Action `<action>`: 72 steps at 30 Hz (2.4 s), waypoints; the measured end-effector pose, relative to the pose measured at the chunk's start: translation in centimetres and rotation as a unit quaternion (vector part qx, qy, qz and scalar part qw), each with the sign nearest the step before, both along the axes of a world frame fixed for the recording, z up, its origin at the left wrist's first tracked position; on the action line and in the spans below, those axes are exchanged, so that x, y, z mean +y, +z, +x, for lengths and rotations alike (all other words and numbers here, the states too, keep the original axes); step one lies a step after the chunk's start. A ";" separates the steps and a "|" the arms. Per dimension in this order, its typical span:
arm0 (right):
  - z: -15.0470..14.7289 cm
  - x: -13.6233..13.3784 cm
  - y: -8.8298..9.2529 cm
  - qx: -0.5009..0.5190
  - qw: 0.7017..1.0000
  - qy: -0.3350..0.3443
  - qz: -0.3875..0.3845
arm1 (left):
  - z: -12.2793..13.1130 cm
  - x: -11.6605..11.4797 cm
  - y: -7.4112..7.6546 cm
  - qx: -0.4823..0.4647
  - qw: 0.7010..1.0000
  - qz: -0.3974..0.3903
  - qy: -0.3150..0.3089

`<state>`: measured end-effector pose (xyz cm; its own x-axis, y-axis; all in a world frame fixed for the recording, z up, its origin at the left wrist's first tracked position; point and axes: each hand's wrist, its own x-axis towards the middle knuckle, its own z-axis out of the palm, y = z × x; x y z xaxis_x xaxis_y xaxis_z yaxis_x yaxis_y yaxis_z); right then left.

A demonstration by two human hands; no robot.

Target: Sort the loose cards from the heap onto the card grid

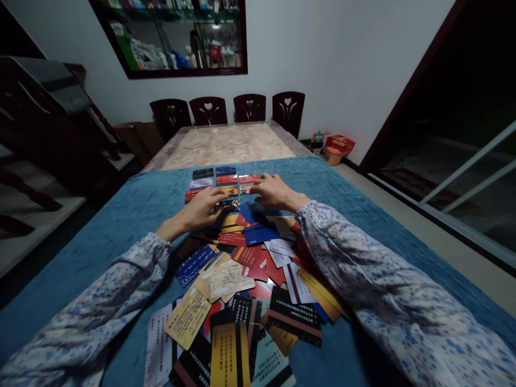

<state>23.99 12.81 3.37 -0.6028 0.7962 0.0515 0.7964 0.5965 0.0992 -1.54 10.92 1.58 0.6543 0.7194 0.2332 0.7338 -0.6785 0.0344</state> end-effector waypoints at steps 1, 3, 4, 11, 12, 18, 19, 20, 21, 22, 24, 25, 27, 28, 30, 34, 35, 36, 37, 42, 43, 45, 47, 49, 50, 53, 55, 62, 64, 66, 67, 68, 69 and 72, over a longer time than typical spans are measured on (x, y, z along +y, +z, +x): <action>0.3 -0.4 -0.2 -0.001 1.000 -0.002 -0.004 | 0.5 -0.2 -0.1 0.006 1.000 -0.004 -0.008; 0.7 -1.1 -0.7 -0.003 1.000 -0.011 -0.006 | 1.3 -0.6 -0.4 0.019 1.000 -0.009 -0.023; 0.8 -1.3 -1.0 -0.004 1.000 -0.017 -0.008 | 1.6 -0.7 -0.5 0.026 0.999 -0.011 -0.029; 0.0 -2.4 -2.6 0.007 0.999 -0.042 -0.014 | 3.8 -1.2 -1.4 0.062 0.997 -0.008 -0.035; -0.2 -2.6 -2.6 0.008 0.999 -0.043 -0.015 | 4.1 -1.3 -1.4 0.071 0.997 -0.010 -0.033; -1.0 -3.4 -2.3 0.006 0.998 -0.049 -0.031 | 4.9 -1.5 -1.9 0.076 0.996 -0.025 -0.044; -1.1 -3.4 -2.3 0.007 0.998 -0.052 -0.034 | 4.9 -1.5 -2.0 0.072 0.996 -0.025 -0.047; -1.2 -3.5 -2.4 0.008 0.998 -0.054 -0.037 | 4.8 -1.5 -2.2 0.070 0.996 -0.025 -0.048; -1.3 -3.5 -2.5 0.008 0.998 -0.056 -0.040 | 4.8 -1.5 -2.3 0.070 0.996 -0.027 -0.048; -1.3 -3.5 -2.6 0.008 0.998 -0.056 -0.041 | 4.8 -1.5 -2.4 0.071 0.996 -0.029 -0.047; -1.5 -3.6 -2.8 0.009 0.998 -0.055 -0.043 | 4.7 -1.5 -2.5 0.074 0.996 -0.033 -0.045; -1.6 -3.6 -2.9 0.009 0.998 -0.053 -0.044 | 4.7 -1.5 -2.5 0.076 0.996 -0.033 -0.045; -1.7 -3.6 -2.9 0.012 0.998 -0.049 -0.044 | 4.6 -1.5 -2.5 0.074 0.996 -0.029 -0.046; -1.8 -3.6 -2.9 0.013 0.998 -0.047 -0.044 | 4.6 -1.5 -2.5 0.073 0.996 -0.026 -0.048; -1.8 -3.6 -3.0 0.018 0.998 -0.042 -0.045 | 4.6 -1.4 -2.4 0.071 0.996 -0.023 -0.053; -1.4 -3.1 -3.3 0.032 0.998 -0.015 -0.055 | 4.2 -1.4 -2.0 0.076 0.995 -0.026 -0.066; -1.3 -3.0 -3.4 0.036 0.998 -0.006 -0.059 | 4.1 -1.3 -1.9 0.076 0.994 -0.028 -0.068; -1.1 -2.8 -3.5 0.041 0.997 0.002 -0.065 | 4.0 -1.3 -1.7 0.075 0.994 -0.030 -0.070; -1.0 -2.7 -3.5 0.046 0.996 0.008 -0.070 | 3.9 -1.3 -1.6 0.075 0.994 -0.036 -0.072; -0.5 -2.4 -3.5 0.064 0.994 0.025 -0.088 | 3.3 -1.1 -1.3 0.083 0.992 -0.057 -0.070; -0.5 -2.3 -3.5 0.064 0.994 0.028 -0.089 | 3.3 -1.1 -1.2 0.087 0.992 -0.057 -0.070; -0.5 -2.2 -3.6 0.065 0.993 0.035 -0.087 | 3.2 -1.0 -1.1 0.092 0.991 -0.058 -0.074; -0.4 -2.0 -3.8 0.067 0.993 0.040 -0.086 | 3.1 -1.0 -1.2 0.096 0.991 -0.058 -0.075; -0.1 -1.7 -4.0 0.068 0.993 0.042 -0.087 | 3.1 -0.9 -1.3 0.096 0.991 -0.057 -0.076; 0.1 -1.5 -4.1 0.068 0.993 0.043 -0.089 | 3.0 -0.8 -1.3 0.095 0.991 -0.056 -0.077; 0.9 -0.9 -4.2 0.068 0.992 0.046 -0.098 | 3.0 -0.8 -1.4 0.084 0.991 -0.055 -0.087; 1.4 -0.6 -4.4 0.074 0.990 0.057 -0.101 | 3.0 -0.8 -1.3 0.082 0.991 -0.058 -0.088; 2.1 0.1 -4.4 0.081 0.987 0.095 -0.102 | 2.8 -0.9 -1.1 0.080 0.990 -0.045 -0.104; 2.0 0.0 -4.2 0.076 0.987 0.100 -0.100 | 2.9 -0.9 -1.1 0.086 0.990 -0.040 -0.107; 1.9 -0.2 -3.9 0.074 0.986 0.111 -0.097 | 3.1 -0.9 -1.1 0.097 0.989 -0.038 -0.106; 1.9 -0.3 -3.7 0.073 0.986 0.116 -0.096 | 3.2 -0.9 -1.1 0.101 0.989 -0.036 -0.105; 1.8 -0.5 -3.6 0.073 0.985 0.123 -0.096 | 3.2 -1.0 -1.1 0.103 0.988 -0.036 -0.106; 1.8 -0.6 -3.4 0.071 0.985 0.129 -0.095 | 3.2 -1.0 -1.0 0.104 0.988 -0.037 -0.107; 1.6 -1.0 -3.1 0.063 0.984 0.141 -0.092 | 3.2 -1.1 -0.8 0.106 0.987 -0.043 -0.109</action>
